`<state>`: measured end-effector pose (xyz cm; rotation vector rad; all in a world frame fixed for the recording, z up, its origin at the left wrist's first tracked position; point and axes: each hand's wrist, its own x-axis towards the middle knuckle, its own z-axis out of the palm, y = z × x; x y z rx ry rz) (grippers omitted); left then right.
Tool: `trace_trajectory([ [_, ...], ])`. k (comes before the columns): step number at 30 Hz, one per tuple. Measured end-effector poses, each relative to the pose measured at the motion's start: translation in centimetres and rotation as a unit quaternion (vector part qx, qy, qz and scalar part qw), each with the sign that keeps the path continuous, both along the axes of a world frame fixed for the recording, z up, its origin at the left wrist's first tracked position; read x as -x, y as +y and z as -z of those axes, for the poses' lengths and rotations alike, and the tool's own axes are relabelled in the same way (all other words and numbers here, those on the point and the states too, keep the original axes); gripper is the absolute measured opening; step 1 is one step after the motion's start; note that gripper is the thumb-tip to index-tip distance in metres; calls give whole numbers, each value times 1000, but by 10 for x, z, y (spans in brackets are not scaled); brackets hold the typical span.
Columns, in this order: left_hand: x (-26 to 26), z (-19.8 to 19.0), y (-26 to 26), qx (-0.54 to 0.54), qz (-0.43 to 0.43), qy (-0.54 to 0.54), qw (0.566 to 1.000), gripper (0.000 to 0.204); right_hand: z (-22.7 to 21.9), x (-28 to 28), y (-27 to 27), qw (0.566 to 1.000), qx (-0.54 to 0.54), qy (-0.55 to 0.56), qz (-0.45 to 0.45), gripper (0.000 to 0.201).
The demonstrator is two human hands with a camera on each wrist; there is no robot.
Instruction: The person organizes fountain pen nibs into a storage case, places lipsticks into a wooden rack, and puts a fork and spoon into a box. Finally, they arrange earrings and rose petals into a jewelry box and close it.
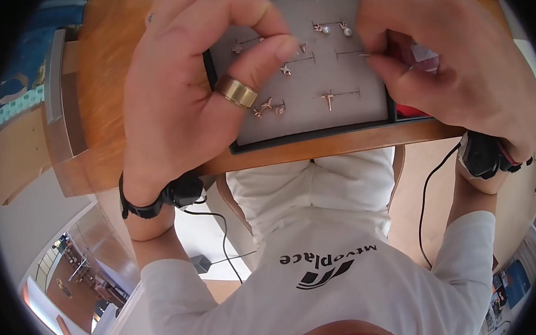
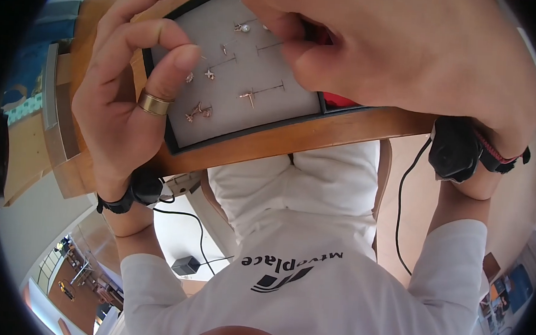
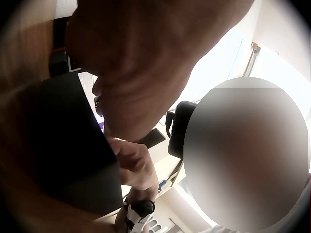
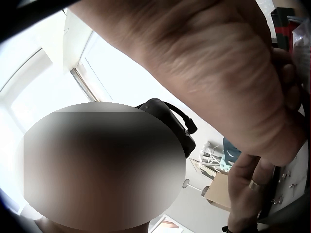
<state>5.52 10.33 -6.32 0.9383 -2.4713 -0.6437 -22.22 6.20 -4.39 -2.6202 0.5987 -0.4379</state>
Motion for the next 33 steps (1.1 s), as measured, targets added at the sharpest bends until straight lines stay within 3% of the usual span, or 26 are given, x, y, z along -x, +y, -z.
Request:
trace_trajectory([
  [10,2,5,-1,-13,6,-5,1000,14,-17,5,-2,999,-17,34,10,9],
  [18,21,29,-7,-90,99,-31,991,14,-35,10,-8,990,-76,116,17,9],
  [23,26,42,-10,-131,146,-35,980,13,-52,-2,-2,990,-50,134,10,9],
  [33,27,49,-9,-136,146,-10,980,13,-34,1,1,990,-41,133,5,10],
])
